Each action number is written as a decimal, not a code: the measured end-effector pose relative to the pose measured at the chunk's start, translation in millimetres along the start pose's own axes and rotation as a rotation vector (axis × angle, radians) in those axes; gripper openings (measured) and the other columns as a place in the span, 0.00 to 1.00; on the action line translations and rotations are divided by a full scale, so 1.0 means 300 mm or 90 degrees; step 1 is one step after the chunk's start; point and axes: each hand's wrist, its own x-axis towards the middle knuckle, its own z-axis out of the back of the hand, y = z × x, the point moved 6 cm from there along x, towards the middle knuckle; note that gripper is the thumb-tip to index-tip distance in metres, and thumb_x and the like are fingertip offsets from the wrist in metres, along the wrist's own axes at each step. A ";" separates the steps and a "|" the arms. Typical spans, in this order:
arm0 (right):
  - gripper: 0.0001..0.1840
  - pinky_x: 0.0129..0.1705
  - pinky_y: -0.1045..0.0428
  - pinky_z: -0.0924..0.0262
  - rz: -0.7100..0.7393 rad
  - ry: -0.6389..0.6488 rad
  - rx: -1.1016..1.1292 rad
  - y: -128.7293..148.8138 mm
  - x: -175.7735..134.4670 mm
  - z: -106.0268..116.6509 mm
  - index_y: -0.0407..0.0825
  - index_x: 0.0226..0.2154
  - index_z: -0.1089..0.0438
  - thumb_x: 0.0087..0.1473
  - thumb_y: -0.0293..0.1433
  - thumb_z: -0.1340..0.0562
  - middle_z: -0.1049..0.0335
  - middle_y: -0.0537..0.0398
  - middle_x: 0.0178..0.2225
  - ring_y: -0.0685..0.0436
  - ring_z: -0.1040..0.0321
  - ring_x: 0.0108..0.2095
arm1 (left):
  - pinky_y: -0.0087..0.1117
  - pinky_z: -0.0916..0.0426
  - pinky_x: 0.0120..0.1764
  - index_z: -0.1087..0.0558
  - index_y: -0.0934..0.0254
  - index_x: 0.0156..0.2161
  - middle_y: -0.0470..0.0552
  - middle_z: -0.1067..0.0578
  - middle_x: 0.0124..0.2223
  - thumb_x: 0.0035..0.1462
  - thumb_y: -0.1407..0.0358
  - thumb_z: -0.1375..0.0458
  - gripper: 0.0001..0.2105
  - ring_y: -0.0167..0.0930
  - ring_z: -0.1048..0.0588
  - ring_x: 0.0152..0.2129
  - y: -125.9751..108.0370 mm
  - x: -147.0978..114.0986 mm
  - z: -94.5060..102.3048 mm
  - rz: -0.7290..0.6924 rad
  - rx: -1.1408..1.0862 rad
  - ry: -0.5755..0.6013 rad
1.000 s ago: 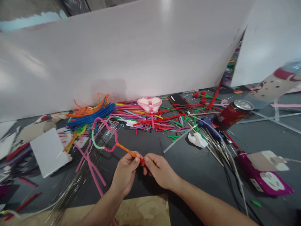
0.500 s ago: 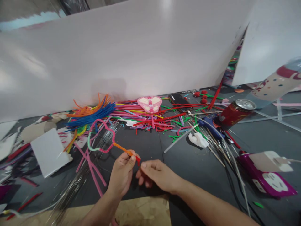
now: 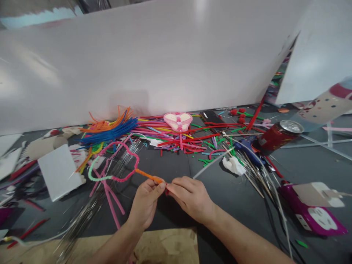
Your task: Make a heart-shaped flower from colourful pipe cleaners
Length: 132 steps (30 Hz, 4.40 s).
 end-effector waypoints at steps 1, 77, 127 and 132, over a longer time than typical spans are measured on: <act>0.10 0.34 0.54 0.35 -0.009 0.001 0.008 0.000 0.002 0.002 0.51 0.40 0.29 0.55 0.26 0.42 0.27 0.51 0.33 0.49 0.31 0.31 | 0.26 0.34 0.32 0.28 0.67 0.30 0.46 0.26 0.26 0.44 0.65 0.35 0.09 0.25 0.30 0.25 -0.002 -0.001 -0.001 -0.007 0.011 -0.001; 0.07 0.36 0.55 0.37 -0.221 -0.001 0.135 -0.047 -0.003 -0.008 0.50 0.34 0.31 0.56 0.27 0.44 0.28 0.55 0.31 0.49 0.31 0.32 | 0.27 0.34 0.33 0.25 0.67 0.26 0.51 0.24 0.29 0.53 0.61 0.44 0.12 0.30 0.27 0.28 -0.061 0.016 0.000 -0.078 0.373 0.051; 0.09 0.36 0.52 0.36 -0.082 -0.002 0.011 -0.021 0.008 0.000 0.50 0.33 0.30 0.56 0.25 0.45 0.30 0.52 0.31 0.47 0.34 0.32 | 0.26 0.34 0.31 0.25 0.66 0.29 0.49 0.23 0.28 0.51 0.62 0.44 0.09 0.30 0.28 0.27 -0.082 0.009 -0.018 -0.145 0.453 0.006; 0.09 0.35 0.54 0.37 -0.131 0.031 0.065 -0.042 -0.001 -0.018 0.50 0.33 0.32 0.58 0.25 0.47 0.29 0.53 0.30 0.48 0.32 0.31 | 0.26 0.33 0.28 0.26 0.66 0.30 0.49 0.24 0.27 0.50 0.62 0.43 0.09 0.30 0.26 0.24 -0.053 0.013 -0.004 -0.116 0.434 0.005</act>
